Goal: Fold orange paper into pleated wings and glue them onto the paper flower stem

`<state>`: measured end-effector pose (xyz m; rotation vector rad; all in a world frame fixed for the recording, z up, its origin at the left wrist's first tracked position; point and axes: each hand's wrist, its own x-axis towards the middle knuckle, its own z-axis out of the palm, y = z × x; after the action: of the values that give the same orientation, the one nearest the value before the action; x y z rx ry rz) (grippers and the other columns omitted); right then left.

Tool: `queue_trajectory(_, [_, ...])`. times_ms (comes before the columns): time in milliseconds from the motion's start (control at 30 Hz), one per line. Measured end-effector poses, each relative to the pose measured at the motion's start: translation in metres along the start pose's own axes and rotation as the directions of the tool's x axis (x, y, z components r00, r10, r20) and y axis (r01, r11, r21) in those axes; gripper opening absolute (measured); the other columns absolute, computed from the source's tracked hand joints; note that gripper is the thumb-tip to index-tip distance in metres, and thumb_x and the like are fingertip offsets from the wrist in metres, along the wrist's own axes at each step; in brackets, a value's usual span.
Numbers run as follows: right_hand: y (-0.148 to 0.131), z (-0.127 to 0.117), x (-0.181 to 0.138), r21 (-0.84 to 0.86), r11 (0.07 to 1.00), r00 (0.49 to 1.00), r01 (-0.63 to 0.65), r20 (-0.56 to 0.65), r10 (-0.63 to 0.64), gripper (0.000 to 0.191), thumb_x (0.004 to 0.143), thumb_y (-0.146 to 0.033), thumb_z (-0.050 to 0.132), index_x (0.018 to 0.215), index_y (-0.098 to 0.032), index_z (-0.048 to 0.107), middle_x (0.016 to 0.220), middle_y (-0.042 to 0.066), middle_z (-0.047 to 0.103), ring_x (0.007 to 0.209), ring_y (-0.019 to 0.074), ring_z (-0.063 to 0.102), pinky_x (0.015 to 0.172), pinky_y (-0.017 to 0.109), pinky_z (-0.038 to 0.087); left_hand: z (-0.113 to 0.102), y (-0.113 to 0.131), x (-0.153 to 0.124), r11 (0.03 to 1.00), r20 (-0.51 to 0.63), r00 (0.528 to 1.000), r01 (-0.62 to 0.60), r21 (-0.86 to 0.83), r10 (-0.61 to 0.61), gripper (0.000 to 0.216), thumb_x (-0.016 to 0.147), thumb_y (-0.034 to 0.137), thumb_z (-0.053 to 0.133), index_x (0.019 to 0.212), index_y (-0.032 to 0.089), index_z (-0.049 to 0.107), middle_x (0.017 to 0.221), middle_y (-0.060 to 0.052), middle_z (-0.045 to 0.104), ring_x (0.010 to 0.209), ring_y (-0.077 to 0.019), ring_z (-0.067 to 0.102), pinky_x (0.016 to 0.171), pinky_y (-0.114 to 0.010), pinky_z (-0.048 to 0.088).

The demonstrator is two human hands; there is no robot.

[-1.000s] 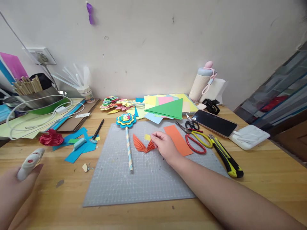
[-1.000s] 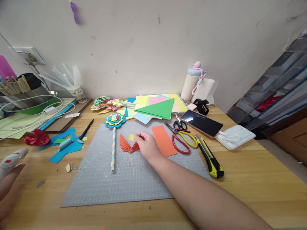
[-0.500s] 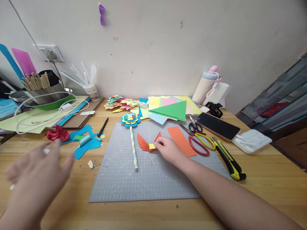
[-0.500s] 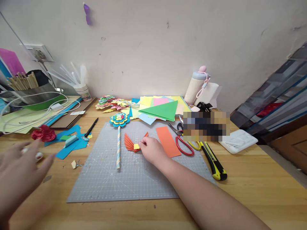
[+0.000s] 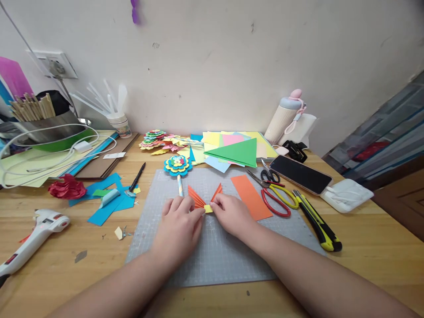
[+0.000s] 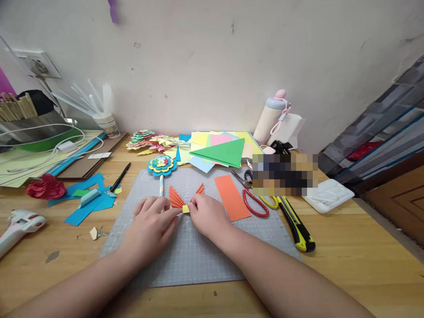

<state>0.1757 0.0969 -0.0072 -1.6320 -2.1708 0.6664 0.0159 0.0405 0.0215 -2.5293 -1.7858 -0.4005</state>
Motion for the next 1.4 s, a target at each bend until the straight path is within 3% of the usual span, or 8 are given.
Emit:
queue_trajectory(233, [-0.001, 0.003, -0.001, -0.098, 0.994, 0.999, 0.054, -0.002, -0.054, 0.018, 0.087, -0.025, 0.047, 0.069, -0.02, 0.051, 0.071, 0.002, 0.06, 0.064, 0.0157, 0.05, 0.053, 0.028, 0.02, 0.007, -0.004, -0.005, 1.0, 0.054, 0.999, -0.006, 0.015, 0.005, 0.03, 0.092, 0.03, 0.04, 0.116, 0.032, 0.058, 0.095, -0.006, 0.053, 0.092, -0.024, 0.046, 0.082, -0.042, 0.035])
queue_trajectory(500, [-0.001, -0.003, -0.003, -0.171, 0.978, 0.986, 0.117, -0.094, -0.134, 0.019, 0.092, -0.023, 0.038, 0.078, -0.02, 0.05, 0.081, 0.003, 0.059, 0.069, 0.0167, 0.051, 0.054, 0.029, 0.024, 0.007, -0.004, -0.005, 0.999, 0.05, 0.999, -0.014, 0.032, 0.012, 0.03, 0.092, 0.03, 0.041, 0.115, 0.033, 0.058, 0.096, -0.006, 0.053, 0.093, -0.0247, 0.045, 0.083, -0.043, 0.036])
queue_trajectory(667, [0.008, -0.005, 0.005, -0.016, 0.965, 0.947, 0.261, -0.191, -0.259, 0.016, 0.087, -0.013, 0.042, 0.091, -0.02, 0.056, 0.094, 0.004, 0.058, 0.085, 0.0178, 0.053, 0.068, 0.029, 0.037, 0.007, -0.004, -0.006, 0.999, 0.023, 0.999, -0.043, 0.02, 0.042, 0.031, 0.091, 0.028, 0.042, 0.118, 0.035, 0.056, 0.099, -0.006, 0.052, 0.096, -0.0245, 0.045, 0.085, -0.043, 0.035])
queue_trajectory(867, [0.014, -0.003, 0.007, 0.065, 0.905, 0.901, 0.42, -0.151, -0.407, 0.03, 0.081, 0.0, 0.043, 0.091, -0.019, 0.065, 0.097, 0.005, 0.058, 0.091, 0.0186, 0.051, 0.078, 0.031, 0.04, 0.009, -0.003, -0.005, 0.998, 0.055, 0.997, -0.051, 0.021, 0.05, 0.03, 0.091, 0.029, 0.042, 0.117, 0.035, 0.057, 0.101, -0.006, 0.052, 0.096, -0.0249, 0.045, 0.087, -0.044, 0.035])
queue_trajectory(1033, [0.013, -0.004, 0.005, -0.006, 0.912, 0.904, 0.411, -0.123, -0.409, 0.028, 0.08, -0.001, 0.047, 0.086, -0.02, 0.067, 0.098, 0.005, 0.059, 0.09, 0.0191, 0.051, 0.076, 0.033, 0.039, 0.009, -0.003, -0.004, 0.999, 0.053, 0.997, -0.049, 0.004, 0.049, 0.029, 0.091, 0.029, 0.043, 0.116, 0.034, 0.058, 0.098, -0.006, 0.053, 0.093, -0.0237, 0.046, 0.084, -0.043, 0.035])
queue_trajectory(1400, [0.015, 0.001, 0.007, 0.016, 0.921, 0.916, 0.389, -0.112, -0.385, 0.022, 0.083, -0.006, 0.05, 0.084, -0.02, 0.066, 0.09, 0.004, 0.061, 0.087, 0.0182, 0.052, 0.08, 0.033, 0.039, 0.008, -0.004, -0.001, 0.999, 0.097, 0.995, -0.036, -0.007, 0.037, 0.03, 0.093, 0.03, 0.039, 0.115, 0.034, 0.059, 0.096, -0.006, 0.052, 0.094, -0.024, 0.046, 0.084, -0.043, 0.034])
